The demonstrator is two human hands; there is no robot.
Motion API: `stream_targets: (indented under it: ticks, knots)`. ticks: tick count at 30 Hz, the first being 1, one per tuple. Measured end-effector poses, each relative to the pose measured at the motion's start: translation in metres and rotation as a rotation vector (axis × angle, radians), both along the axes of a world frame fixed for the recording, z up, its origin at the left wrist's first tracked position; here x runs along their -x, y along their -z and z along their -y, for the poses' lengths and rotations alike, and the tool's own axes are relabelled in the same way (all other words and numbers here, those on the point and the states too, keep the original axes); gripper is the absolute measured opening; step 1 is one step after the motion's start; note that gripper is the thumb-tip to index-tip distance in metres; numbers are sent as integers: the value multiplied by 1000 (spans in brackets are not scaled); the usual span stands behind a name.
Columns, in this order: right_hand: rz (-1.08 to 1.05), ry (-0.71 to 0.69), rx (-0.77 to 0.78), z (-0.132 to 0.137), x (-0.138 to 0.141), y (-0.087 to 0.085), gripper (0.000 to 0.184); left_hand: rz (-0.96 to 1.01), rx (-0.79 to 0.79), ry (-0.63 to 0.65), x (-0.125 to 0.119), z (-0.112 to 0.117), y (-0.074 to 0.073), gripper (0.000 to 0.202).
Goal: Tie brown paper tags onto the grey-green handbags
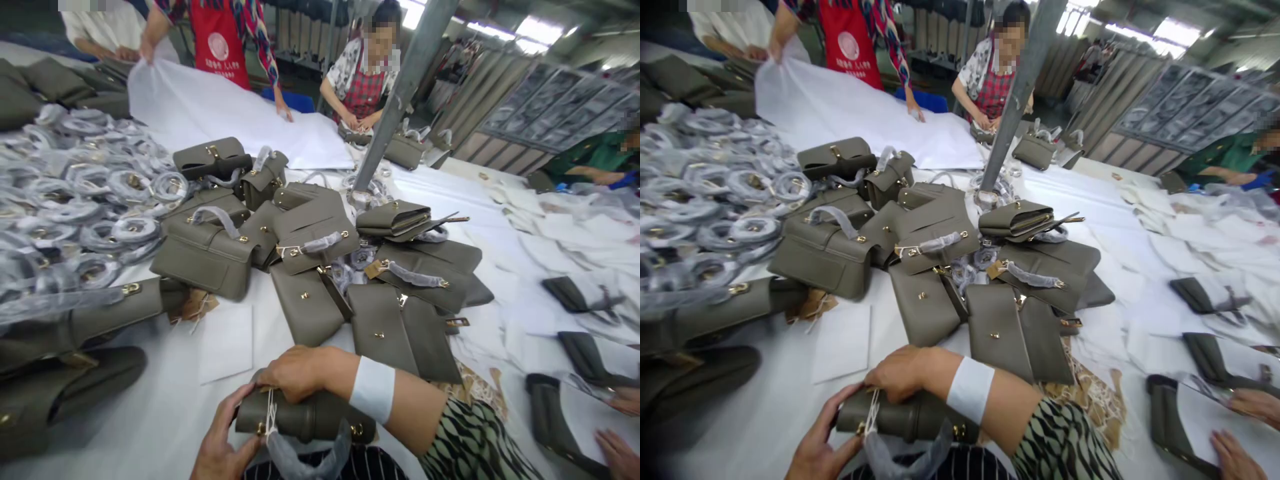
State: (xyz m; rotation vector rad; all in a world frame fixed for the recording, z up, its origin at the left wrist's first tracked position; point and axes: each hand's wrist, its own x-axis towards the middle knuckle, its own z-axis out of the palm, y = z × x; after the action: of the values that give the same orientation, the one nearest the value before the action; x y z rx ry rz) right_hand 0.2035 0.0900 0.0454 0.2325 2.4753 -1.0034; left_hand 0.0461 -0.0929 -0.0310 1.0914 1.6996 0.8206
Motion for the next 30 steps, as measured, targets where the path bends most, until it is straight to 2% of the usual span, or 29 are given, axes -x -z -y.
stream_targets:
  ticks: [3,6,9,12,14,16,19,21,25,30]
  knots:
    - [25,1,-22,2,1,9,38,-7,0,57,3,1,4,62]
    - [-22,64,-122,9,-5,12,20,-2,-40,-16,0,2,0,57]
    - [-187,167,-294,25,-15,2,21,1,-8,-40,-6,0,-10,57]
    - [-245,368,-432,46,-34,-15,24,0,24,12,-8,-3,-21,58]
    - [-180,491,-413,57,-50,-23,20,6,6,26,-8,-4,-26,59]
    - [-177,560,-305,65,-67,-25,27,8,-17,32,-7,-4,-30,59]
    - [-304,577,-111,75,-86,-22,37,4,-33,50,-8,-1,-32,61]
    - [-383,583,-50,78,-92,-19,36,0,-40,63,-8,2,-32,64]
    - [-380,602,-76,77,-85,-13,31,-5,-40,73,-8,5,-33,66]
    - [-62,583,-190,61,-59,-2,32,-2,-40,60,-10,2,-36,63]
